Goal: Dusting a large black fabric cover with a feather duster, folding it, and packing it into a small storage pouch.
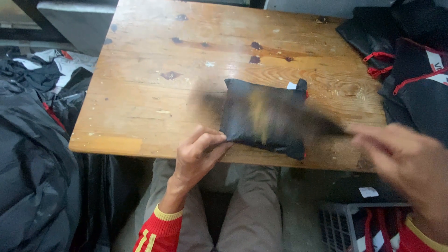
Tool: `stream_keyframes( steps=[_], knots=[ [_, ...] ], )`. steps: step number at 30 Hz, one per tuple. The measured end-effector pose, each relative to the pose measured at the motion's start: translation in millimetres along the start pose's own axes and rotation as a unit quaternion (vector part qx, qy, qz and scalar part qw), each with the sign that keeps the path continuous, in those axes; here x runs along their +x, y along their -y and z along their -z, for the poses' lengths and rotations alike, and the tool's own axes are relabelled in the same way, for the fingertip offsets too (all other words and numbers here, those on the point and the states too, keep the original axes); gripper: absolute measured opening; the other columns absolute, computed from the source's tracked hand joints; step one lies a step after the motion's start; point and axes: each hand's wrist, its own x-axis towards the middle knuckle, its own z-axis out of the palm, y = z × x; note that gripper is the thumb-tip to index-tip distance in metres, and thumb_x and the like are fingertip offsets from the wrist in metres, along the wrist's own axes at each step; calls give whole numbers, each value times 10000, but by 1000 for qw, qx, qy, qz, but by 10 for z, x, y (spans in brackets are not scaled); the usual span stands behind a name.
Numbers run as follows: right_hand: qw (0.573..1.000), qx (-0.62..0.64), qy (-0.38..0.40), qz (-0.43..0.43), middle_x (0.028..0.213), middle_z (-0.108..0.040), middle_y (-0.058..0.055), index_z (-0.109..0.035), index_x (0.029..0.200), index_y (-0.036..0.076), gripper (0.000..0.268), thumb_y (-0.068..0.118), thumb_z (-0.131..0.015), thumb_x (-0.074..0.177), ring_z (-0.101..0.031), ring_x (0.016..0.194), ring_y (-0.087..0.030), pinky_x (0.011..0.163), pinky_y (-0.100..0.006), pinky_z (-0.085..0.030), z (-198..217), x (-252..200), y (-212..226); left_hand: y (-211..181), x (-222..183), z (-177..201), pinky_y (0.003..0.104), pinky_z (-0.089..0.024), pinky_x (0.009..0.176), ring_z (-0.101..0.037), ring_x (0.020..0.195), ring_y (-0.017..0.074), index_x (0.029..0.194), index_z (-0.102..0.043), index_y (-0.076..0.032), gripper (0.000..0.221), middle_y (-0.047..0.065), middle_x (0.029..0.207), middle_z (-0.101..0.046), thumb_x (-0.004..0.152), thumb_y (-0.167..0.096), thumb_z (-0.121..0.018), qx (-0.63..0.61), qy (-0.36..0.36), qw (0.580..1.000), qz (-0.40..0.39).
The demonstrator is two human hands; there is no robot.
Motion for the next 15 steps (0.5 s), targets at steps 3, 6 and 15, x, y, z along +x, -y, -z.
stream_keyframes(
  steps=[3,6,15],
  knots=[
    [997,-48,-50,37,935,-690,-47,-715,1225,200,284,230,-631,955,-629,773,-237,690,-364,-456,5,26,117,9,2,13,290,-504,680,-625,742,213,905,-592,-29,154,109,850,-620,842,-69,-727,-2,2,1000,5],
    [989,105,41,95,741,-680,22,-708,1123,246,325,240,-655,803,-633,661,-116,661,-255,-419,15,77,311,16,10,21,294,-465,650,-596,742,217,871,-590,-32,151,102,834,-588,832,-65,-733,-18,-1,1000,13],
    [974,152,26,-164,1072,-631,-181,-550,1222,31,575,455,-631,843,-586,956,-313,837,-406,-411,-763,468,-227,-95,682,280,257,-507,739,-635,837,110,1046,-599,-135,493,12,972,-656,665,-422,-726,-96,116,896,417]
  ],
)
